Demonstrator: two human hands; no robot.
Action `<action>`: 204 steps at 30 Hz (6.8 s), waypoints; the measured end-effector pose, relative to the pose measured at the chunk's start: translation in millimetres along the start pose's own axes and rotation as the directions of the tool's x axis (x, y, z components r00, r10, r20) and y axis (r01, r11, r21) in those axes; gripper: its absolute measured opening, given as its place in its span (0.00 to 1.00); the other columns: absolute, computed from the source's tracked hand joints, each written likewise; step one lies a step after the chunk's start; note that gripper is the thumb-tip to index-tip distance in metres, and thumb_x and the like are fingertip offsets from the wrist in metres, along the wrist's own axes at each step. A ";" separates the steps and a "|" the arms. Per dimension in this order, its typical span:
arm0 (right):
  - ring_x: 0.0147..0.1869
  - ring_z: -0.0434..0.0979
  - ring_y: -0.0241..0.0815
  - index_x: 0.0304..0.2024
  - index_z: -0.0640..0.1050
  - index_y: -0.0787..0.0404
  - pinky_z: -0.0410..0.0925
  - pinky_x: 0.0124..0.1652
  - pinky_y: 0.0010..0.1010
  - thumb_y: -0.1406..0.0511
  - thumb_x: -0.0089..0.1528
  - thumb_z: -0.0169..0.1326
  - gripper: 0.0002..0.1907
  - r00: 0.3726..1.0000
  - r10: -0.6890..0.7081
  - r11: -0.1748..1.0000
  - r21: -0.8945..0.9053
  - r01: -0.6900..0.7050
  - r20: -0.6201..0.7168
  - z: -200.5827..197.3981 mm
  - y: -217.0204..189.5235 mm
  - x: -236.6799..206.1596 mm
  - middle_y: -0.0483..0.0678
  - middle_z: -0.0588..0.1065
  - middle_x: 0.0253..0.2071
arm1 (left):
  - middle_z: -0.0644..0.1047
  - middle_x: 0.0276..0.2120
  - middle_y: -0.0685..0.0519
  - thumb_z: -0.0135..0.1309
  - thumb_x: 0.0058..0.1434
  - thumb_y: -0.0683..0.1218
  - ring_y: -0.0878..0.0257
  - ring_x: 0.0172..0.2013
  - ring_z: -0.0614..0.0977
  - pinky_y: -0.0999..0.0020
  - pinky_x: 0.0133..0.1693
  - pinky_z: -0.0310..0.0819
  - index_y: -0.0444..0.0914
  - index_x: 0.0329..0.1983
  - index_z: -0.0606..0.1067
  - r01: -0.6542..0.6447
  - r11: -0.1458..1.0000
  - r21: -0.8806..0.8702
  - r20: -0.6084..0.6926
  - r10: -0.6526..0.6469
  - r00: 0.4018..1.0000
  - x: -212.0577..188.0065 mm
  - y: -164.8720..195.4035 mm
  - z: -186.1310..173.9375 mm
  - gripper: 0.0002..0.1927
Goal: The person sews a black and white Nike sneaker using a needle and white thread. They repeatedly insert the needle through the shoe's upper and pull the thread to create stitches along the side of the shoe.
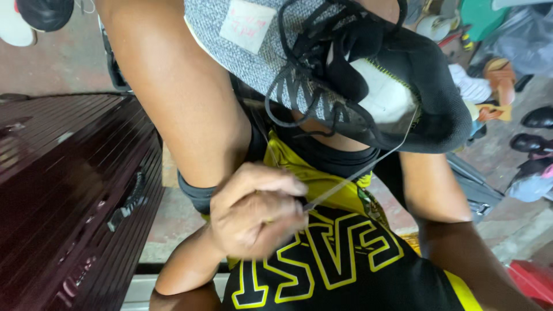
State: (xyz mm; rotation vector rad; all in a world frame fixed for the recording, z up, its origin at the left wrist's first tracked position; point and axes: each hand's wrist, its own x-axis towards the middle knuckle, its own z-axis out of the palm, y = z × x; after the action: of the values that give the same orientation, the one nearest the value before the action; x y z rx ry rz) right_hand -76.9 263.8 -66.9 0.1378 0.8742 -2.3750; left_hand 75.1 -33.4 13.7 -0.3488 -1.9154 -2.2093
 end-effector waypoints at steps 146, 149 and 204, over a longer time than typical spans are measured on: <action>0.34 0.77 0.45 0.39 0.82 0.49 0.70 0.30 0.36 0.59 0.62 0.58 0.06 0.974 0.075 -0.313 -0.922 0.227 0.214 46.0 -25.6 -62.1 0.45 0.76 0.37 | 0.72 0.40 0.50 0.72 0.54 0.42 0.65 0.29 0.75 0.71 0.29 0.75 0.36 0.73 0.57 0.355 0.741 0.570 0.036 -0.455 0.890 42.6 12.1 108.6 0.48; 0.42 0.80 0.45 0.43 0.80 0.54 0.73 0.38 0.39 0.62 0.67 0.57 0.05 0.941 -0.038 -0.587 -0.770 0.252 0.336 -3.1 -81.7 -54.8 0.48 0.78 0.39 | 0.71 0.38 0.51 0.73 0.54 0.43 0.65 0.28 0.75 0.72 0.28 0.75 0.35 0.73 0.57 0.372 0.742 0.558 0.034 -0.468 0.883 43.0 12.1 106.6 0.49; 0.26 0.56 0.21 0.58 0.71 0.63 0.56 0.27 0.16 0.64 0.53 0.74 0.35 0.999 -0.046 0.330 -0.944 -0.008 -0.024 79.2 51.9 -62.7 0.33 0.62 0.25 | 0.64 0.33 0.57 0.62 0.67 0.40 0.71 0.32 0.63 0.74 0.34 0.58 0.37 0.32 0.64 0.660 0.638 0.398 -0.734 -0.209 0.646 -89.7 -41.4 -70.8 0.17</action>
State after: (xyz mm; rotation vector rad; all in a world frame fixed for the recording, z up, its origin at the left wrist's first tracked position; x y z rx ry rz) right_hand 12.0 214.7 -16.0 -0.3094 2.1533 -1.4680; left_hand 144.7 -98.2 -62.1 1.0066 -2.2908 -1.3648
